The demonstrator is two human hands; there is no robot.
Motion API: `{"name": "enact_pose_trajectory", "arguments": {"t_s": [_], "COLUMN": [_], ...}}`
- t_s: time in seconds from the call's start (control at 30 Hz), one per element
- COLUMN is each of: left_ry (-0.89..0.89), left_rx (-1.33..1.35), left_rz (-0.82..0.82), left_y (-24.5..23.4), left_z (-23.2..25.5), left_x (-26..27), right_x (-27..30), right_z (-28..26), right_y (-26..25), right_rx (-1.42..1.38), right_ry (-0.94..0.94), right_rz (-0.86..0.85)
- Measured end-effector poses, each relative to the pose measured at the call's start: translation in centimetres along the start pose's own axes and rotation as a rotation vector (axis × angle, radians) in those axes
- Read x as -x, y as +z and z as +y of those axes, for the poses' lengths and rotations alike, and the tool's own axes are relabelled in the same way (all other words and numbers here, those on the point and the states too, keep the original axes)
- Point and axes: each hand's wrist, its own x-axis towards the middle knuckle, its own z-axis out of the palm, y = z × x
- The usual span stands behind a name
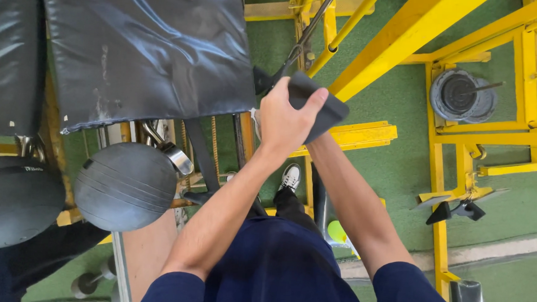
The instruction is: Wiping down various gym machine attachments and handles using a cloth.
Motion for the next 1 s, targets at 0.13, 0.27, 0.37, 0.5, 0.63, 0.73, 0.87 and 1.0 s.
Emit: {"name": "enact_pose_trajectory", "arguments": {"t_s": [0.13, 0.27, 0.37, 0.5, 0.63, 0.73, 0.87, 1.0], "left_ry": [0.048, 0.122, 0.137, 0.217, 0.359, 0.495, 0.624, 0.628], "left_rx": [-0.011, -0.018, -0.033, 0.013, -0.002, -0.058, -0.066, -0.076], "left_rz": [-0.026, -0.016, -0.021, -0.069, -0.071, -0.057, -0.044, -0.067], "left_y": [-0.3, -1.2, -2.0, -3.7, -5.3, -6.2, -6.9, -8.5], "left_z": [0.6, 0.9, 1.5, 2.4, 3.8, 4.8, 5.5, 6.8], "left_x": [2.0, 4.0, 4.8, 5.2, 5.3, 5.3, 5.6, 5.9], "right_x": [3.8, 5.0, 2.6, 0.3, -0.4, -0.8, -0.7, -0.9], "right_z": [0.1, -0.3, -0.6, -1.1, -2.6, -3.4, -4.0, -3.2], "right_y": [7.1, 9.3, 7.7, 10.3, 15.0, 17.9, 20.8, 22.3], "right_rx": [-0.044, -0.099, 0.424, 0.511, 0.518, 0.414, 0.441, 0.464], "right_ry": [-0.105, -0.029, 0.031, 0.015, -0.085, -0.131, -0.139, -0.137], "right_rz": [-0.051, -0.303, -0.008, 0.064, 0.030, -0.212, -0.058, -0.122]}}
